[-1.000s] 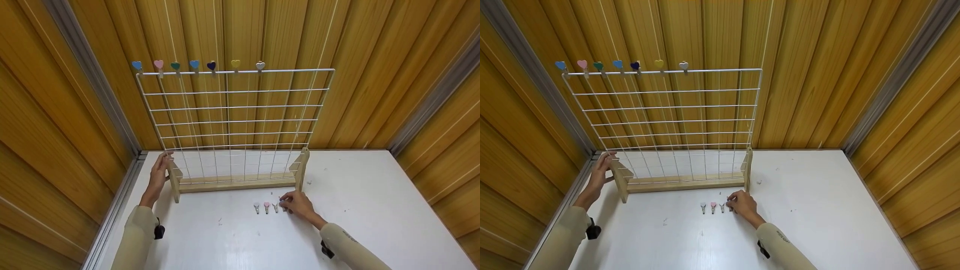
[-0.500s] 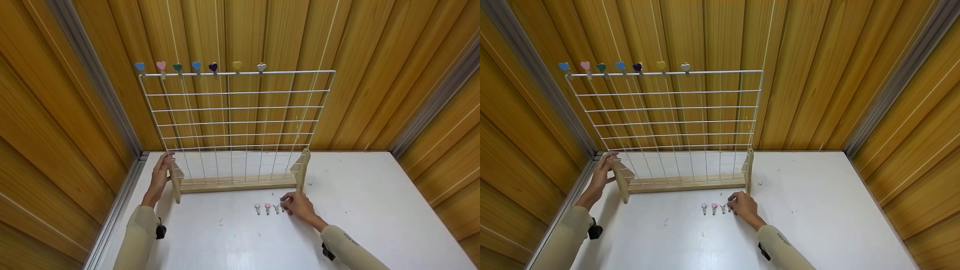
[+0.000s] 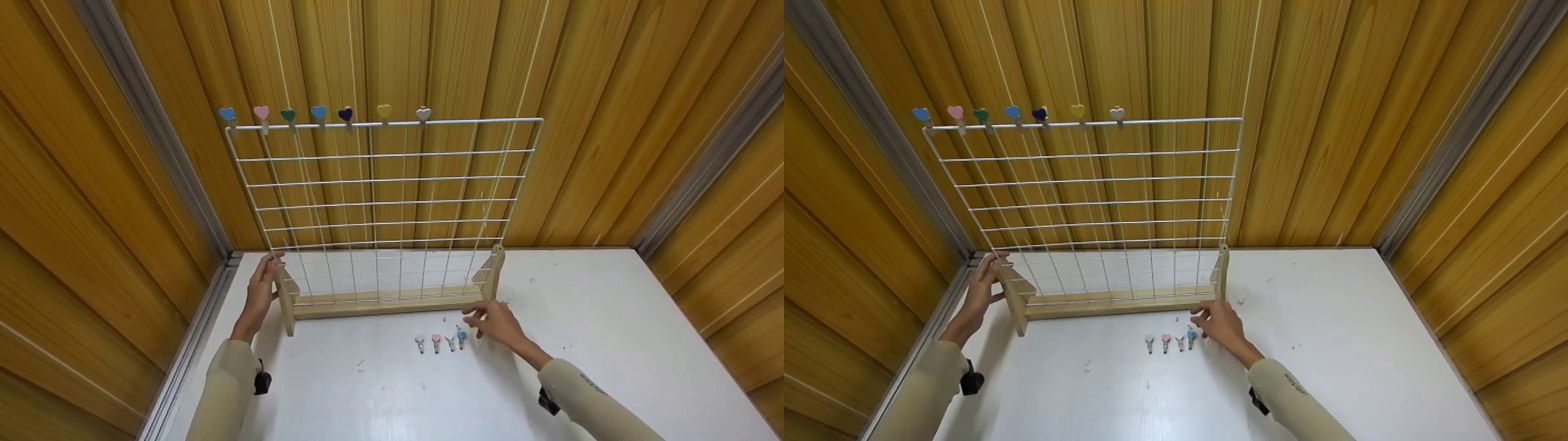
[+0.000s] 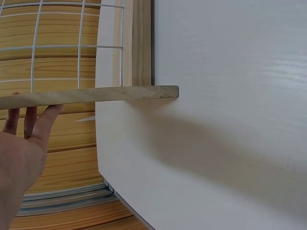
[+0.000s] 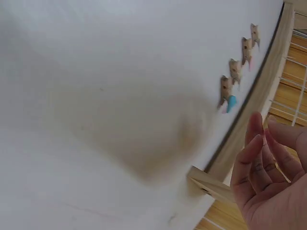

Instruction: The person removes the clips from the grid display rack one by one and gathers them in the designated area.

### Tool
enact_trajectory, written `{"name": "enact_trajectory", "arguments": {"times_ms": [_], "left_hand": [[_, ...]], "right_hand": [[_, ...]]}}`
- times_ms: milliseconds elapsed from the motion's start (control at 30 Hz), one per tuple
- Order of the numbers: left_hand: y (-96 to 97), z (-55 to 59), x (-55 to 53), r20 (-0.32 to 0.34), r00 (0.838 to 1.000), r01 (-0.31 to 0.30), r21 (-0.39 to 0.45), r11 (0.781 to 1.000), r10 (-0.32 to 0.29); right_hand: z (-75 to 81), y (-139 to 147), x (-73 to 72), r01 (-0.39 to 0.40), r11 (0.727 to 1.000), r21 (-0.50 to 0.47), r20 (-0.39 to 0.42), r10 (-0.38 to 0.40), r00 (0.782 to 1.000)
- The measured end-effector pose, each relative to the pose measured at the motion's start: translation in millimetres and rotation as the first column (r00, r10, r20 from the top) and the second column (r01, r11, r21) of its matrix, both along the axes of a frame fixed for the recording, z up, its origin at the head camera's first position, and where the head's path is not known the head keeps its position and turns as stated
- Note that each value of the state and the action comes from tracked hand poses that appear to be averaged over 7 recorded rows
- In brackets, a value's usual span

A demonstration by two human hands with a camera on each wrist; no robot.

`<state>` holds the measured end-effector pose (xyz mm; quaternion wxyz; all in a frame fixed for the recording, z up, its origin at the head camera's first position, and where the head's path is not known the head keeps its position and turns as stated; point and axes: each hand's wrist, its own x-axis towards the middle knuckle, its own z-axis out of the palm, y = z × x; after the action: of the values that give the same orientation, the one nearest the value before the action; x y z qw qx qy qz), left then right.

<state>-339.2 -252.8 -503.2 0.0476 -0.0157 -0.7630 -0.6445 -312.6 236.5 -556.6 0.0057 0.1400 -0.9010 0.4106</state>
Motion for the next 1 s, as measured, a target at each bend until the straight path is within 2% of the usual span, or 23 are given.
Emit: {"name": "enact_trajectory", "arguments": {"times_ms": [133,300,367,467,600,700,833,1000], "left_hand": [[0.2,-3.3,2.4,0.006,1.000,-0.007,0.012,1.000,0.007],[1.5,-6.5,4.7,0.010,1.000,-0.016,0.023,1.000,0.016],[2.5,-7.3,5.4,0.013,1.000,-0.009,0.025,1.000,0.008],[4.3,-7.1,6.1,0.024,1.000,0.002,0.024,1.000,-0.003],[4.2,-5.0,4.0,0.031,1.000,0.006,0.011,1.000,-0.006],[2.7,-2.7,1.0,0.020,1.000,0.002,-0.004,1.000,-0.002],[1.3,-0.3,-2.2,0.009,1.000,0.002,-0.014,1.000,-0.002],[-1.5,2.1,-1.7,0.020,1.000,0.014,0.000,1.000,-0.014]], "right_hand": [[35.1,-3,-3.8,-0.039,0.999,0.002,-0.079,0.040,0.996],[83.8,-12,-5.6,-0.027,0.999,-0.030,-0.105,0.024,0.994],[103.3,-18,-2.4,-0.028,0.998,-0.050,-0.107,0.023,0.994],[130.2,-29,6.7,-0.058,0.997,-0.059,-0.149,0.049,0.988],[162.4,-48,21.3,-0.113,0.993,-0.034,-0.246,0.101,0.964],[187.7,-59,25.2,-0.142,0.989,-0.041,-0.302,0.123,0.945],[227.3,-69,19.5,-0.154,0.984,-0.089,-0.365,0.111,0.924],[275.5,-78,7.8,-0.148,0.973,-0.175,-0.444,0.056,0.894]]}}
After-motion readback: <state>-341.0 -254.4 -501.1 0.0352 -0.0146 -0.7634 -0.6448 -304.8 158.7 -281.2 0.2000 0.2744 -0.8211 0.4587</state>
